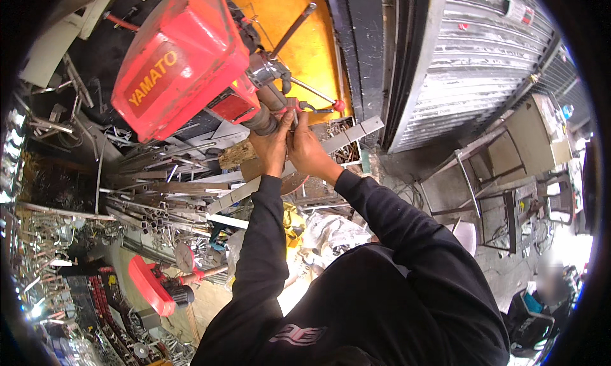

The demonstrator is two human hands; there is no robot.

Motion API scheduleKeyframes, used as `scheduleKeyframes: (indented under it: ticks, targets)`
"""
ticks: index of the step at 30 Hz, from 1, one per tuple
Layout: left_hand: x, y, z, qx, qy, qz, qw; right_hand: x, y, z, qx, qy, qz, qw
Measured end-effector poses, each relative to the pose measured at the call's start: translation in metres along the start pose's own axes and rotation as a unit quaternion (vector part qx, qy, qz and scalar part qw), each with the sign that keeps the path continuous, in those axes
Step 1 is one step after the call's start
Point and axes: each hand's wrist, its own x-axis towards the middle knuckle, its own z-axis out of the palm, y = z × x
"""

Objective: The person positions a metal bar under a drill press and operates the machine to drill holes. They repeatedly adjust the bar and the drill press handle, then remove the bar to inspect the drilled holes.

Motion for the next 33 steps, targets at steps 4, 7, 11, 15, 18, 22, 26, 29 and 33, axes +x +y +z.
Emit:
scheduleKeyframes:
  ticks: [4,7,11,15,18,22,26,29,33]
  targets:
    - [0.0,0.001,-0.001,0.084,0.028,-0.028,0.996,-0.002,0.006,-0.007,-0.013,-0.029,-0.036,0.999]
    - [0.006,0.004,-0.013,0.014,-0.041,-0.046,0.998,0.014,0.01,-0.019,0.005,-0.094,0.007,0.996]
    - [0.03,0.005,-0.042,-0.143,-0.157,-0.117,0.97,0.039,0.019,-0.039,0.024,-0.152,-0.037,0.987]
    - [0.041,-0.002,-0.044,-0.145,-0.229,-0.13,0.954,0.043,0.028,-0.049,0.152,-0.206,0.069,0.964]
    - [0.033,-0.003,-0.036,-0.136,-0.171,-0.112,0.969,0.023,0.026,-0.055,0.144,-0.102,0.069,0.982]
    - [0.014,-0.008,-0.014,-0.066,-0.037,-0.04,0.996,-0.031,0.01,-0.049,0.059,-0.053,0.016,0.997]
    - [0.008,-0.017,-0.007,-0.061,0.045,-0.082,0.994,-0.033,0.004,-0.029,0.057,-0.034,0.026,0.997]
    - [0.005,-0.019,-0.019,-0.12,0.014,-0.114,0.986,-0.026,0.005,-0.018,0.03,-0.034,-0.037,0.998]
    - [-0.004,-0.017,-0.029,-0.244,-0.056,-0.1,0.963,-0.026,0.002,-0.007,0.027,-0.023,-0.054,0.998]
